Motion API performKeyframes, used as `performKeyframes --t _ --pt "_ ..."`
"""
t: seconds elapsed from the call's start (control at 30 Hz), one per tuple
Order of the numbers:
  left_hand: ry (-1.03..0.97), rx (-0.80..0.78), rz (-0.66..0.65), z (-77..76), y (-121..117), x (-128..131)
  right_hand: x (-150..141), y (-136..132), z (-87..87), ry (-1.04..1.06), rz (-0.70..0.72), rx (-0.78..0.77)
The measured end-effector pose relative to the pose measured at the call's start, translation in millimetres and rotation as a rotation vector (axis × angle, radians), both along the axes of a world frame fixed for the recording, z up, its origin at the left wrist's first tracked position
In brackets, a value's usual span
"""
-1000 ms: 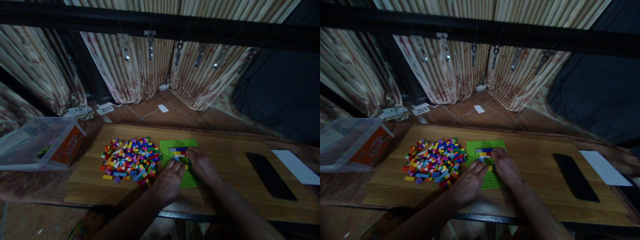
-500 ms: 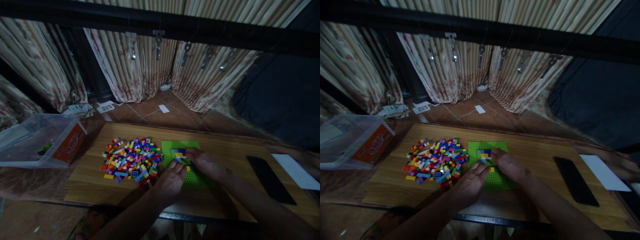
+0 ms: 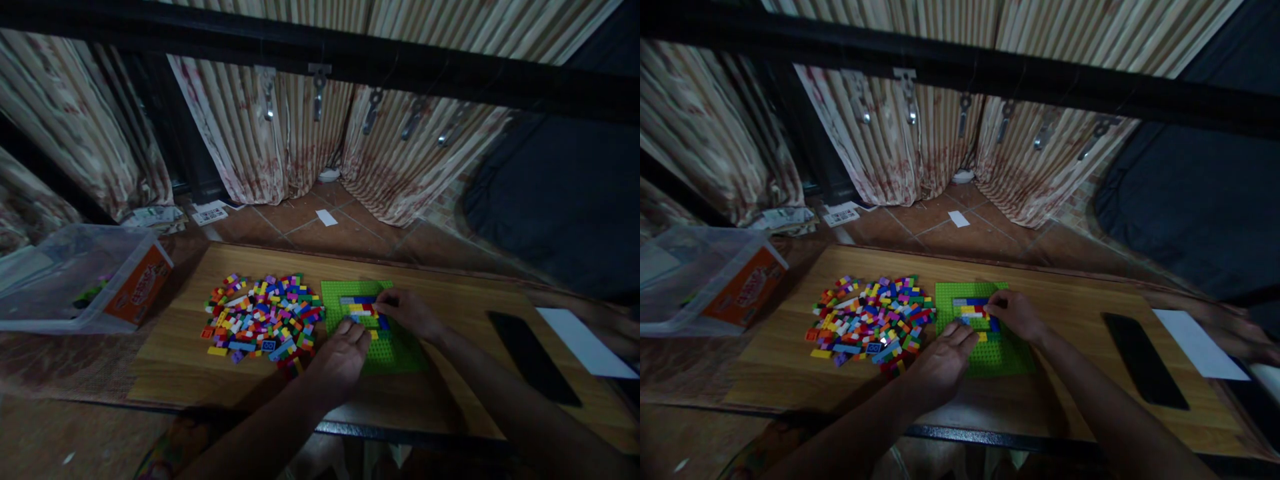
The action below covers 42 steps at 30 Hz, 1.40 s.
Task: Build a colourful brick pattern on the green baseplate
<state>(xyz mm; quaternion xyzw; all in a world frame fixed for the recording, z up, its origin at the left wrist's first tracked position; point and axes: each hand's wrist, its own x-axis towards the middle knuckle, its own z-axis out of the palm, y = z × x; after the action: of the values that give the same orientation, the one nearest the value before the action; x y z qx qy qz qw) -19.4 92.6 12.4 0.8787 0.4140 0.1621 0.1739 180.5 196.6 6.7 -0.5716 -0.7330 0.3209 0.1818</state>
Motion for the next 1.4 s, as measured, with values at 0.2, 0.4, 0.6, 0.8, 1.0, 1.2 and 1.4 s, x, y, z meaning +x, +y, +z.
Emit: performKeyframes --t 0.2,0.4,0.6,0.8,1.0,1.2,1.4 --pt "-0.020 -0.013 -0.024 -0.7 1.4 -1.5 -4.3 0.6 -6.7 -0.031 -0.058 0.018" --pt "-0.051 -0.068 -0.014 -1.7 3.3 -1.8 -7.2 -0.3 -8.4 -0.040 -0.036 0.054" --pt "-0.118 -0.114 0.009 1.7 3.2 -2.1 -2.3 -10.6 -9.1 0.075 -0.099 0.063" --pt "-0.145 -0.160 -0.010 1.9 -2.2 -6.6 6.6 -38.2 -11.1 0.232 -0.292 0.039" --pt "-0.253 -0.131 0.083 11.7 -7.6 -21.8 5.7 -62.7 -8.7 0.498 -0.566 0.133" --pt "-0.597 0.085 0.469 32.5 -12.7 -47.9 9.1 -105.9 -7.4 0.585 -0.710 0.180" --pt "-1.263 0.136 0.916 39.9 3.6 -101.3 -21.8 -128.9 -5.9 0.500 -0.555 0.196"
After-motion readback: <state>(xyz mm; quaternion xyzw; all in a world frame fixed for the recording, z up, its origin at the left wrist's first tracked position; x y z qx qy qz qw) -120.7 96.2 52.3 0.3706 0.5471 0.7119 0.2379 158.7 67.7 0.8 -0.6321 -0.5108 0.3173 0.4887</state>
